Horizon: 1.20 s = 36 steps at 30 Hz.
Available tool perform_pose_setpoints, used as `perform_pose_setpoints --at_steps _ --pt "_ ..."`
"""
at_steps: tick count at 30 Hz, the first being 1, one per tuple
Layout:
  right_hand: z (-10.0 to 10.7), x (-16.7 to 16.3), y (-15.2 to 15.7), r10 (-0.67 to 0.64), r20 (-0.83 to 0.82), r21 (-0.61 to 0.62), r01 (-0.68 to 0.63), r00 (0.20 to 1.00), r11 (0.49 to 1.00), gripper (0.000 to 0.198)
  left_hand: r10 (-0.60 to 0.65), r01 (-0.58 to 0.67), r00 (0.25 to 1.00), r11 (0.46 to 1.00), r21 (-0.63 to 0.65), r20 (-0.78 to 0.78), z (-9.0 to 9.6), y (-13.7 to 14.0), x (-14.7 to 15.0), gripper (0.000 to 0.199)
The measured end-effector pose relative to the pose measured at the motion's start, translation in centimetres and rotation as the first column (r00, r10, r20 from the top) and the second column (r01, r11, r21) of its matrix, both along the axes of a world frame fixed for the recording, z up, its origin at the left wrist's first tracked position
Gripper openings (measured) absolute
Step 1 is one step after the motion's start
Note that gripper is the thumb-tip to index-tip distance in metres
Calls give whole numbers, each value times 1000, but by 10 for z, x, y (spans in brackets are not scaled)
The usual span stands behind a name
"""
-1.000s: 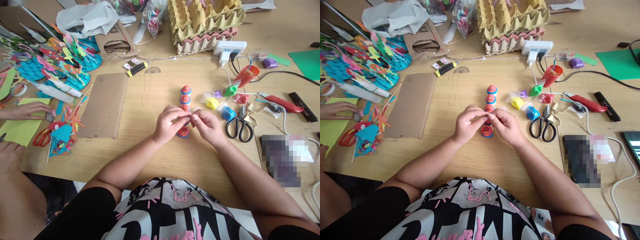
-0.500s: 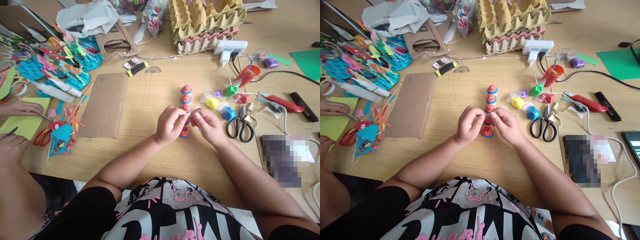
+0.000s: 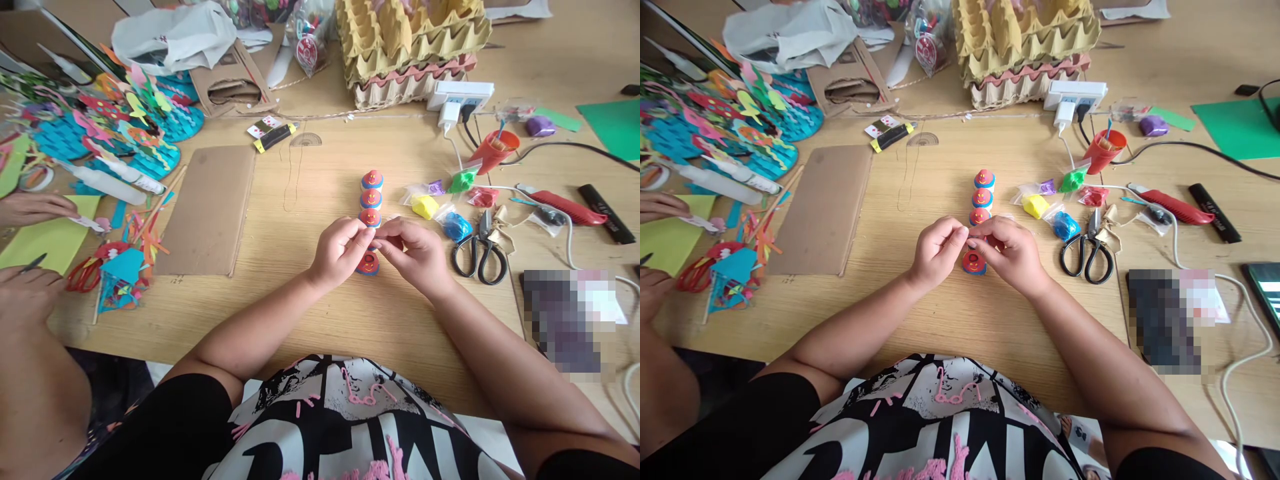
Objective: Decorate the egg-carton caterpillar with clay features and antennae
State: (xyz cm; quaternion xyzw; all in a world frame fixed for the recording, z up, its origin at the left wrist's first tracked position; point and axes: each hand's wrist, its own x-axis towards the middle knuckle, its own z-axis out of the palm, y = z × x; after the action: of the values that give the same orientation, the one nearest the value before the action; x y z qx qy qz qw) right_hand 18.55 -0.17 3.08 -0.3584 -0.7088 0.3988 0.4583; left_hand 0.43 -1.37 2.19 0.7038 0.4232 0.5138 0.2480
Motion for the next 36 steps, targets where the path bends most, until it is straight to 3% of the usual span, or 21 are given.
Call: perform_pose_setpoints --at_steps 8,14,19,23,26,31,36 --pt "3 2 4 -80 -168 -228 40 982 973 47 38 -15 989 986 -165 140 -9 2 0 49" --pt "0 7 8 -92 -148 -248 53 985 967 58 30 -10 989 990 -142 142 -7 2 0 47" --pt "-7 5 14 -95 -313 -328 -13 945 945 34 24 -9 992 993 -121 121 -5 3 0 48" --pt "-10 6 16 -118 -351 -383 -28 929 923 41 16 0 989 994 -110 145 -5 3 0 44" --pt "-9 7 14 -149 -271 -407 27 951 913 52 14 1 991 994 -112 133 -6 3 0 41" --pt "0 7 10 -138 -153 -364 74 978 928 61 -46 46 999 997 58 -5 -9 4 -1 26" --pt "11 5 5 -93 -62 -248 75 994 966 64 -45 70 991 975 210 -122 -9 4 0 25"
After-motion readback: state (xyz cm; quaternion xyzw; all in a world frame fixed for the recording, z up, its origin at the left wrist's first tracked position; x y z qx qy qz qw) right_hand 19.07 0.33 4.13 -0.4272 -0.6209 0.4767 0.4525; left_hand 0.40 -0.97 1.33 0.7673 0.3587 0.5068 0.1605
